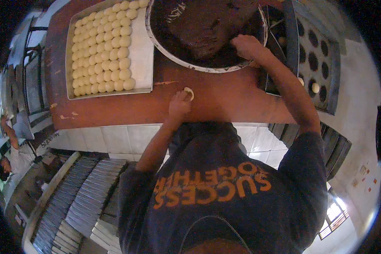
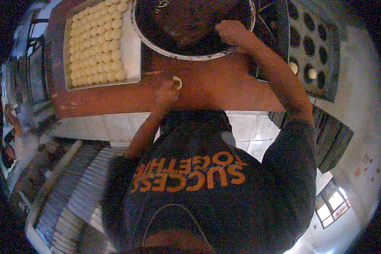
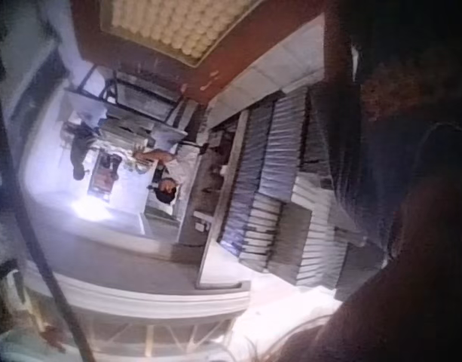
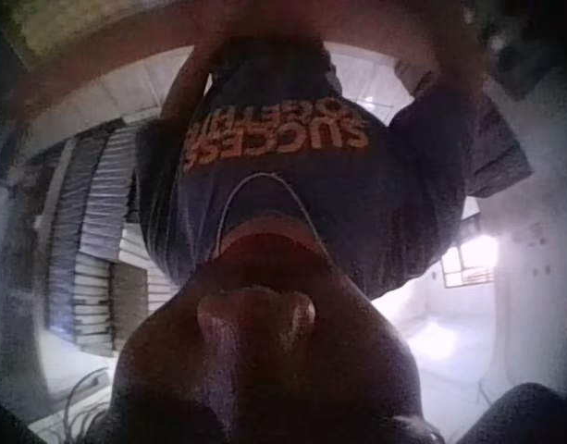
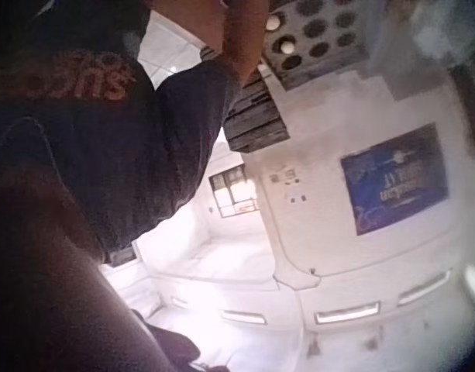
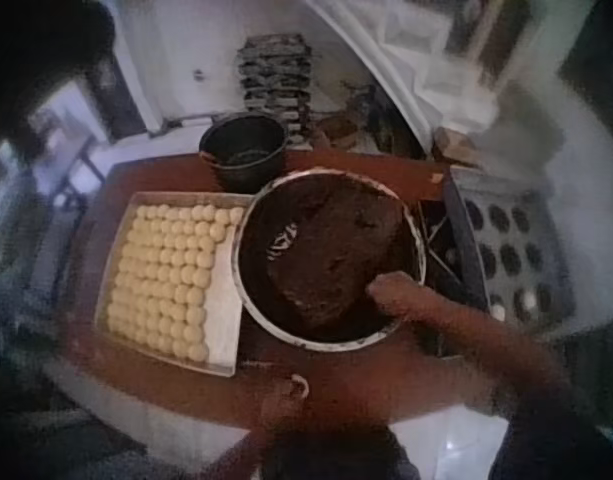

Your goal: The person fills small pieces of dough with a dark paste using a spoon and places the rounded buns into a metal baking tray.

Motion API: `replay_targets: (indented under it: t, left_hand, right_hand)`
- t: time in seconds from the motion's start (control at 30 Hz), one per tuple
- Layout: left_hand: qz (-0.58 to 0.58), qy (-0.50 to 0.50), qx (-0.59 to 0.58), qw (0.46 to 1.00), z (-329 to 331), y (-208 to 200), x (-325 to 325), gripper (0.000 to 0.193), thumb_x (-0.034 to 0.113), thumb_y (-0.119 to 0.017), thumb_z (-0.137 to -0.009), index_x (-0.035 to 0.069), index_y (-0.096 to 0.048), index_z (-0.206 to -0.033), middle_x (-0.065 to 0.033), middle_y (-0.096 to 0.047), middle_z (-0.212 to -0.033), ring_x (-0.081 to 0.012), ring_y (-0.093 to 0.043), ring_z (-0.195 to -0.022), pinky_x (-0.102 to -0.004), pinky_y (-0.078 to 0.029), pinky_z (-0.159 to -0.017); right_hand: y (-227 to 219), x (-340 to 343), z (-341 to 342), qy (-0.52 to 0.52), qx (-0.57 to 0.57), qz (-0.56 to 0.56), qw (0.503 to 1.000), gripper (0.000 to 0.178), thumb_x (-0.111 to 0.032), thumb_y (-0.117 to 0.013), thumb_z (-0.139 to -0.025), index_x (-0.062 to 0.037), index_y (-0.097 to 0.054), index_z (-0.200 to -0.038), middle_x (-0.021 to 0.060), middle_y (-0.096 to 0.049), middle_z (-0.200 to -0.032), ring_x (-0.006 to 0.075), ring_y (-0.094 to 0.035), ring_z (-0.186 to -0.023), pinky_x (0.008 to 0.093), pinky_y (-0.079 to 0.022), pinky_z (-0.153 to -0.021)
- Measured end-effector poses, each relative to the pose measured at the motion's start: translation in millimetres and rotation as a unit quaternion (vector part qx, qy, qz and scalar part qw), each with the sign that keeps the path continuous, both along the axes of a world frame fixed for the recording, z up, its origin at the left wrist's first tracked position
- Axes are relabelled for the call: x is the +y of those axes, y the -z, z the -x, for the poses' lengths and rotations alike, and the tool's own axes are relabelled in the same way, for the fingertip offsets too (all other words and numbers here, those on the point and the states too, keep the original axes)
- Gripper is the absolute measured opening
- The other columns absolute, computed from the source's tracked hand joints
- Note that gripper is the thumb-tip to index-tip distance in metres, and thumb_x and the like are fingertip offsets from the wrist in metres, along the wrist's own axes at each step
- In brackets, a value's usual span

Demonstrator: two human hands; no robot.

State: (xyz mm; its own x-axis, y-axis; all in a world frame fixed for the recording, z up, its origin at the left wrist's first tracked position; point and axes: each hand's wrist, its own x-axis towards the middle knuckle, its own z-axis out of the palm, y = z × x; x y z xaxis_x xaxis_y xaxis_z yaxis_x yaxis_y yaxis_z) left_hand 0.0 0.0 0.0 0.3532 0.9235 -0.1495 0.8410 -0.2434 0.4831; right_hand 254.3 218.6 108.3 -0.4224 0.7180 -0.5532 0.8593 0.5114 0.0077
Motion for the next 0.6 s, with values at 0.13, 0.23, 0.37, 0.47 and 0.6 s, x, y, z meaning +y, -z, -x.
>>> replay_targets:
  t: [0.13, 0.23, 0.37, 0.47, 0.6]
  left_hand:
    - [-0.073, 0.019, -0.027, 0.997, -17, 9, -28, 0.027, 0.010, -0.053, -0.071, 0.004, -0.056, -0.097, -0.0097, -0.050, -0.100, -0.0290, -0.052, -0.093, -0.0375, -0.050, -0.067]
    - [-0.080, 0.025, -0.027, 0.996, -15, 13, -30, 0.026, 0.009, -0.055, -0.072, 0.003, -0.056, -0.097, -0.0099, -0.052, -0.099, -0.0292, -0.053, -0.092, -0.0369, -0.050, -0.067]
    - [0.195, -0.090, -0.130, 0.968, -4, -7, -1, 0.025, 0.010, -0.055, -0.076, 0.002, -0.056, -0.099, -0.0123, -0.057, -0.096, -0.0274, -0.057, -0.089, -0.0327, -0.050, -0.069]
    - [0.236, -0.231, -0.304, 0.894, 22, -20, 20, 0.023, 0.013, -0.054, -0.081, 0.000, -0.055, -0.101, -0.0116, -0.060, -0.094, -0.0237, -0.059, -0.086, -0.0295, -0.049, -0.069]
    - [0.208, -0.343, -0.571, 0.716, 32, -20, 11, 0.025, 0.008, -0.056, -0.082, -0.001, -0.053, -0.105, -0.0095, -0.059, -0.099, -0.0185, -0.058, -0.088, -0.0287, -0.048, -0.072]
  right_hand:
    - [-10, 16, -15, -0.111, 0.020, 0.077, 0.991, 0.019, -0.007, -0.056, -0.067, -0.0044, -0.060, -0.086, 0.0175, -0.059, -0.088, 0.0337, -0.056, -0.088, 0.0423, -0.047, -0.073]
    - [-14, 23, -7, -0.083, 0.022, 0.052, 0.995, 0.018, -0.006, -0.054, -0.067, -0.0046, -0.060, -0.084, 0.0164, -0.059, -0.086, 0.0335, -0.056, -0.085, 0.0420, -0.047, -0.071]
    - [7, 15, -27, -0.102, 0.083, 0.020, 0.991, 0.018, -0.005, -0.052, -0.067, -0.0056, -0.060, -0.082, 0.0156, -0.059, -0.085, 0.0328, -0.056, -0.084, 0.0420, -0.047, -0.071]
    - [-6, 26, -17, -0.107, 0.005, 0.136, 0.985, 0.017, -0.004, -0.051, -0.066, -0.0063, -0.060, -0.081, 0.0157, -0.059, -0.082, 0.0323, -0.057, -0.083, 0.0411, -0.046, -0.071]
    - [-36, 29, -6, -0.147, 0.160, 0.133, 0.967, 0.011, -0.004, -0.052, -0.065, -0.0034, -0.058, -0.074, 0.0156, -0.058, -0.073, 0.0320, -0.057, -0.076, 0.0396, -0.045, -0.067]
